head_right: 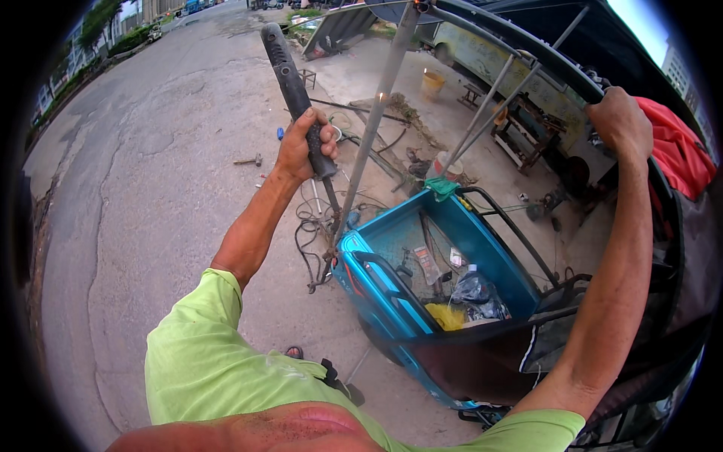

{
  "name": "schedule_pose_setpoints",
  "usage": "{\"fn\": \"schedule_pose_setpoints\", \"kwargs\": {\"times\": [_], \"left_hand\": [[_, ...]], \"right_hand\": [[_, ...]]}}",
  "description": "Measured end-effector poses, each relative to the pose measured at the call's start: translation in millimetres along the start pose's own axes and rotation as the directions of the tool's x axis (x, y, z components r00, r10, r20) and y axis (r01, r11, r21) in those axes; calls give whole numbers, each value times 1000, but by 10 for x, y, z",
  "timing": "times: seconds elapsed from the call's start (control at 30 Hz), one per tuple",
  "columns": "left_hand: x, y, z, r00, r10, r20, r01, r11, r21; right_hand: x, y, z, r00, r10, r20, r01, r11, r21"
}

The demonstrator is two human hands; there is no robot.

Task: The person welds a metal frame on a motorized tricycle using a welding tool, then picks up a welding rod from a container in the vehicle and continues welding the joints.

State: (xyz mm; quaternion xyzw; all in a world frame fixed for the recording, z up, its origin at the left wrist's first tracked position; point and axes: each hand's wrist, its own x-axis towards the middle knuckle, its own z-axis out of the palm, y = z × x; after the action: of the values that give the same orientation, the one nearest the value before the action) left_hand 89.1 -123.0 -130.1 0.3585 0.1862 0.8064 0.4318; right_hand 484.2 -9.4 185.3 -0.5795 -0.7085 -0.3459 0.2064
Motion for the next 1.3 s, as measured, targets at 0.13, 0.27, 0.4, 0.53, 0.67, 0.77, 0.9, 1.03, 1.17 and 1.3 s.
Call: {"fn": "schedule_pose_setpoints", "kwargs": {"times": [0.13, 0.27, 0.4, 0.53, 0.67, 0.77, 0.9, 1.03, 1.17, 1.3], "left_hand": [[-28, 10, 39, 999, -40, 16, 41, 996, -78], [-51, 35, 74, 997, -68, 29, 72, 986, -149], [-24, 51, 20, 989, -108, 105, 129, 966, -225], [14, 58, -77, 973, -142, 181, 193, 934, -300], [14, 82, -80, 970, -166, 177, 212, 933, -291], [-53, 54, -3, 981, -74, 177, 109, 975, -196], [-175, 2, 131, 999, 38, 15, -38, 999, -35], [-242, 42, 242, 975, 220, -38, -200, 936, 289], [-296, 38, 367, 954, 291, -74, -231, 869, 439], [-309, 23, 444, 949, 310, -59, -230, 808, 543]], "right_hand": [[3, 9, -4, 1000, -6, 7, 6, 1000, 1], [6, 51, 25, 999, -25, -34, 26, 999, 46], [36, 69, 65, 999, -22, -28, 22, 1000, 6], [35, 87, 71, 1000, -19, -7, 19, 999, 45], [58, 84, 53, 999, -9, 41, 7, 1000, 30], [48, 90, 65, 1000, -19, -2, 19, 1000, 20], [58, 85, 55, 1000, -14, 22, 14, 1000, 5], [47, 75, 31, 1000, -12, 20, 12, 1000, 9], [29, 65, 34, 1000, -1, 6, 1, 1000, 19], [39, 71, 50, 1000, -11, 6, 11, 1000, 11]]}}
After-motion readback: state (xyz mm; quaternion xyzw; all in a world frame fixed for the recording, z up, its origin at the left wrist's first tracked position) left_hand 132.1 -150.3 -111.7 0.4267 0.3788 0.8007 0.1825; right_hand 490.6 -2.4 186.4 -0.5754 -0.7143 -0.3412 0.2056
